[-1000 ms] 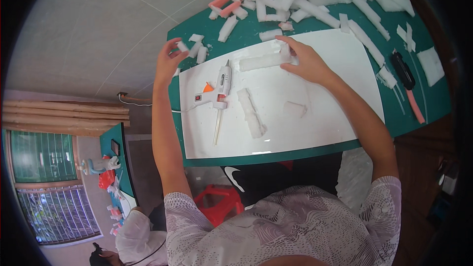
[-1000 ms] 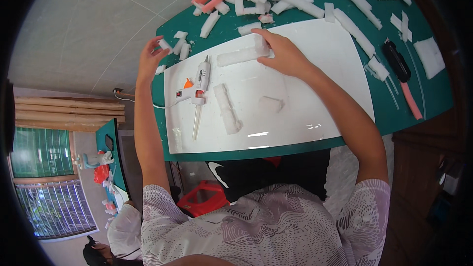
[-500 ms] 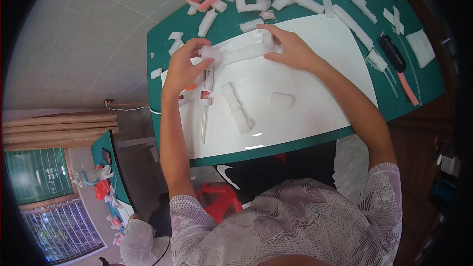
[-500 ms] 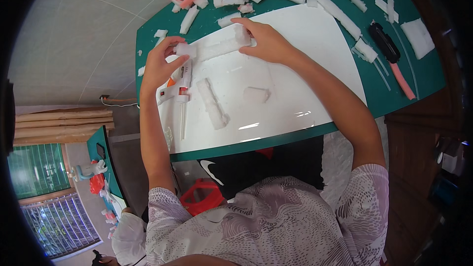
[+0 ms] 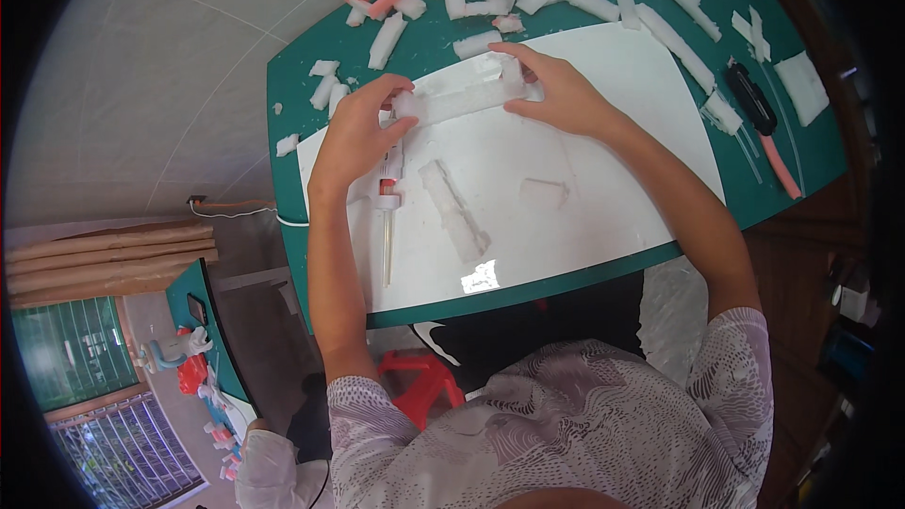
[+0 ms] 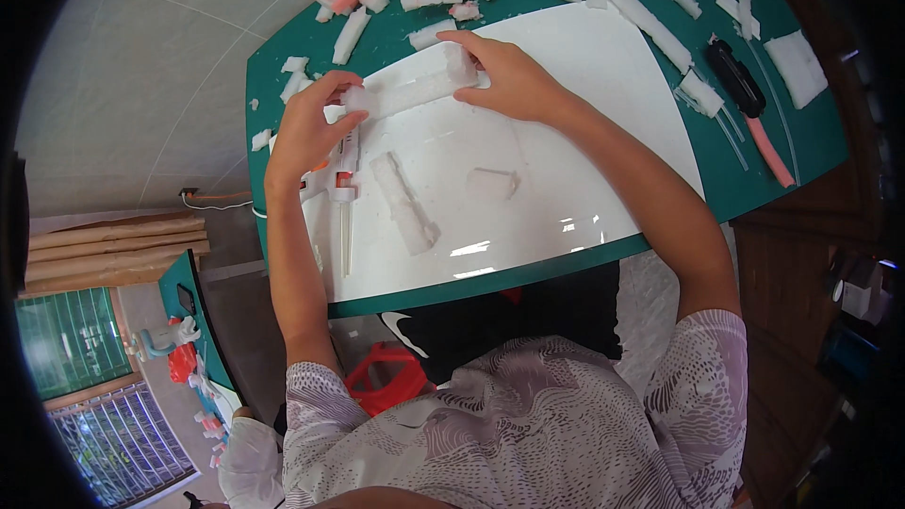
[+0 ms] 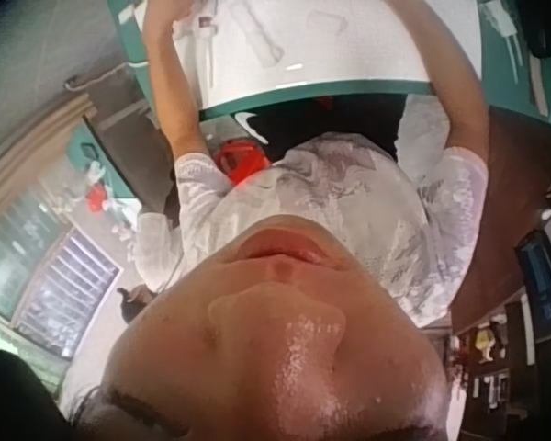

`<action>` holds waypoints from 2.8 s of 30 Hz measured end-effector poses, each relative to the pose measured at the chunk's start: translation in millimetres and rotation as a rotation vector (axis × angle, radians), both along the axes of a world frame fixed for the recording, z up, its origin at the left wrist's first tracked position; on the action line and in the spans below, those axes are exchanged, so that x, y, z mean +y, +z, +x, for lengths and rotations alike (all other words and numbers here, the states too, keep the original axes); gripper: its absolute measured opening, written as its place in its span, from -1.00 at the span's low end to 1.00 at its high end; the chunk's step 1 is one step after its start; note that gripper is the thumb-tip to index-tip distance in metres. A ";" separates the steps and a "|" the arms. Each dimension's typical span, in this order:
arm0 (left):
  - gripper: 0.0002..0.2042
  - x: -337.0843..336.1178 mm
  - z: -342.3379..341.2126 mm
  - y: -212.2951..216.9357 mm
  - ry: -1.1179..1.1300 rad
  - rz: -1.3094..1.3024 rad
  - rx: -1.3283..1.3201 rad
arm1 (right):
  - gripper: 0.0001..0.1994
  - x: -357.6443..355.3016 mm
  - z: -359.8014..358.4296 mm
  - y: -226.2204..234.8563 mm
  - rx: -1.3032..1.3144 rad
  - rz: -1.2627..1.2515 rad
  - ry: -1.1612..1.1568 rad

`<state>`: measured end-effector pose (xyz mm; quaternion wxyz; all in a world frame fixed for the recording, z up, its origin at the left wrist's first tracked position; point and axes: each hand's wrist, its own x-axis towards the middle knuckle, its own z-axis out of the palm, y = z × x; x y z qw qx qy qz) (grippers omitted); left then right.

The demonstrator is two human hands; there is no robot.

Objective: The person assembles a foam structure by applying adhesive to foam strips using a hot glue gun and joining the pieces together by hand.

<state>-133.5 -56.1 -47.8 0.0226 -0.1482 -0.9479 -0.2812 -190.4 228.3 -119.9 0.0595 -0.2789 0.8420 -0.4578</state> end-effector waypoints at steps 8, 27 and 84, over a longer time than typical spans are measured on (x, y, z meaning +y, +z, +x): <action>-0.66 6.7 -2.3 4.1 0.001 -0.085 -0.049 | -0.24 1.4 2.6 7.7 -0.032 0.030 -0.014; -0.64 9.0 -23.0 21.7 0.035 -0.092 -0.258 | -0.25 -2.0 1.0 1.7 0.002 0.024 -0.019; -0.68 7.9 -19.6 14.3 -0.001 -0.199 -0.224 | -0.04 -0.3 3.7 3.3 0.001 0.014 -0.043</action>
